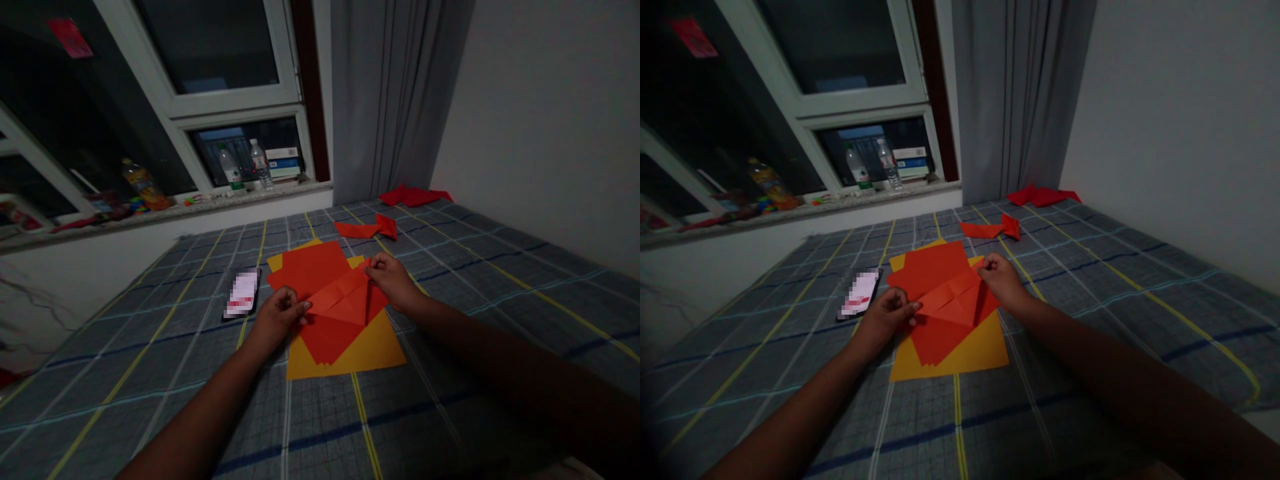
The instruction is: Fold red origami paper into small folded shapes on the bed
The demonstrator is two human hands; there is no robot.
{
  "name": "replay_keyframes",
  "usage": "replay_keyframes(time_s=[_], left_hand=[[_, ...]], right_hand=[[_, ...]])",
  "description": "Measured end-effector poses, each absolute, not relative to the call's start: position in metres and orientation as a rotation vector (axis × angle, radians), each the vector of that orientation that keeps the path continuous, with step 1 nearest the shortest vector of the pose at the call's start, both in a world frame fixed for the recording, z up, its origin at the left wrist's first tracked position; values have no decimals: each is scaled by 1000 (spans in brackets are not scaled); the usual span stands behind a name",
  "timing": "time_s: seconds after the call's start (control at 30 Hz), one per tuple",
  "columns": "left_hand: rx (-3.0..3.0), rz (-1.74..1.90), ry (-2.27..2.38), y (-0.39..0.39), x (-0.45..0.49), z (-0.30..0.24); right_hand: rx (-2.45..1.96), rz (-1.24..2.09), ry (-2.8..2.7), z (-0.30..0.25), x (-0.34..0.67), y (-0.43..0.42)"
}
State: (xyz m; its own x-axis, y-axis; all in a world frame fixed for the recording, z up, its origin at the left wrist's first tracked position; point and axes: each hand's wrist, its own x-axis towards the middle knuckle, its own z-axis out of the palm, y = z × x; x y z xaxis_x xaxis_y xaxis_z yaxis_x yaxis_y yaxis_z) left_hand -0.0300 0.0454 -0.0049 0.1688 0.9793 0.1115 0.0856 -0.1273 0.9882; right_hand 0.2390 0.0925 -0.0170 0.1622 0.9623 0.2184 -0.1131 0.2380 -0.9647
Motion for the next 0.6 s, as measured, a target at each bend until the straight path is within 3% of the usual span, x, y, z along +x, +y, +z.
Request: replay_keyframes(time_s=[0.6], left_hand=[[1491,1208,1217,50,-32,-5]], right_hand=[[-929,1271,-920,-13,240,87]])
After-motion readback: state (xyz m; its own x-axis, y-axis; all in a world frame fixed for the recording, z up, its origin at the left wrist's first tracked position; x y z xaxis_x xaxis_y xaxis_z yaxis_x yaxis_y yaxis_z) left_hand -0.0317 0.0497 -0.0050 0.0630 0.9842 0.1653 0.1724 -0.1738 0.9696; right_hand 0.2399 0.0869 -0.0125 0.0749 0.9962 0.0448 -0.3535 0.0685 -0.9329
